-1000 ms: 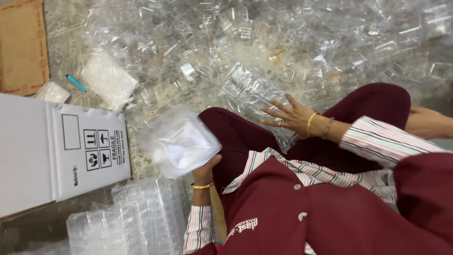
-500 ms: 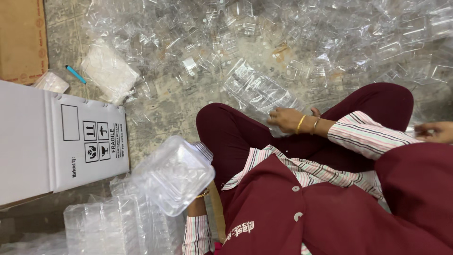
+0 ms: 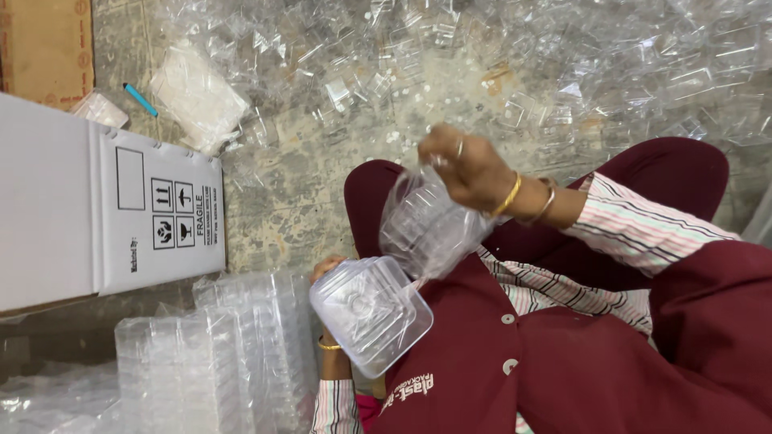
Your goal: The person sits on the floor of a packaging facility and handles clear plastic boxes, opening and nesting them one by one and stacking the assembled boxes beside them, occasionally placing stacked boxes into a cardboard carton.
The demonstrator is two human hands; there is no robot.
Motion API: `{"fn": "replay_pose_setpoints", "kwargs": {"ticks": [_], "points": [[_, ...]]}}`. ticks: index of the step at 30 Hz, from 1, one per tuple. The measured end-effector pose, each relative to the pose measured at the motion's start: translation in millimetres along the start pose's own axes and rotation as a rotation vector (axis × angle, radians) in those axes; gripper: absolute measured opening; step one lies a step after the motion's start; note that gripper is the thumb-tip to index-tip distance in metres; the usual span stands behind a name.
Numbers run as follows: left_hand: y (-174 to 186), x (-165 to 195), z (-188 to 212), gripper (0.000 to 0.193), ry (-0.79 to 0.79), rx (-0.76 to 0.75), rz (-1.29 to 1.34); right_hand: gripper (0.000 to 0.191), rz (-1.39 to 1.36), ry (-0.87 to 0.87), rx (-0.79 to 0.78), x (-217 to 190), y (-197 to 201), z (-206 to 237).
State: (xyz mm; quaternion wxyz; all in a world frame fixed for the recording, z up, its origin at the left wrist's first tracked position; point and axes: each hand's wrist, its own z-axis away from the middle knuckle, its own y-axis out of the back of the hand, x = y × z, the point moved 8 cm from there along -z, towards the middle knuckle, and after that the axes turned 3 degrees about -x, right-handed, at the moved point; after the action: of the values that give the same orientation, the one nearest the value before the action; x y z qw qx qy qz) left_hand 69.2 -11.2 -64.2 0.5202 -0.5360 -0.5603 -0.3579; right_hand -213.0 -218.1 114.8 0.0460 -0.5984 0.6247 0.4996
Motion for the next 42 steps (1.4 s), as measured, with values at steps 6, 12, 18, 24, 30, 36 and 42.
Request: {"fn": "replay_pose_setpoints", "kwargs": {"ticks": [6,12,18,24,30,36,42], "points": [[15,-7,28,0.048,0.036,0.008,-0.005,0.027,0.18,0.341,-0.401,-56,-44,30],[20,-11,44,0.063,0.119,-0.021,-0.037,0.049,0.58,0.016,-0.715,-30,-42,22],[27,-31,63,0.087,0.359,-0.01,-0.029,0.073,0.297,-0.01,-0.461,-46,-33,-3],[41,-47,69,0.092,0.488,0.119,-0.211,0.07,0.23,0.039,-0.417,-45,-65,-23],[46,-24,71,0.087,0.631,0.138,-0.19,0.065,0.456,0.078,-0.521,-30,-121,-35],[34,29,49,0.087,0.503,0.111,-0.297,0.044,0.798,0.048,-0.366,-19,-140,-38],[34,47,39,0.072,0.589,0.089,0.004,0.019,0.604,0.051,-0.394,-7,-157,-44]]}}
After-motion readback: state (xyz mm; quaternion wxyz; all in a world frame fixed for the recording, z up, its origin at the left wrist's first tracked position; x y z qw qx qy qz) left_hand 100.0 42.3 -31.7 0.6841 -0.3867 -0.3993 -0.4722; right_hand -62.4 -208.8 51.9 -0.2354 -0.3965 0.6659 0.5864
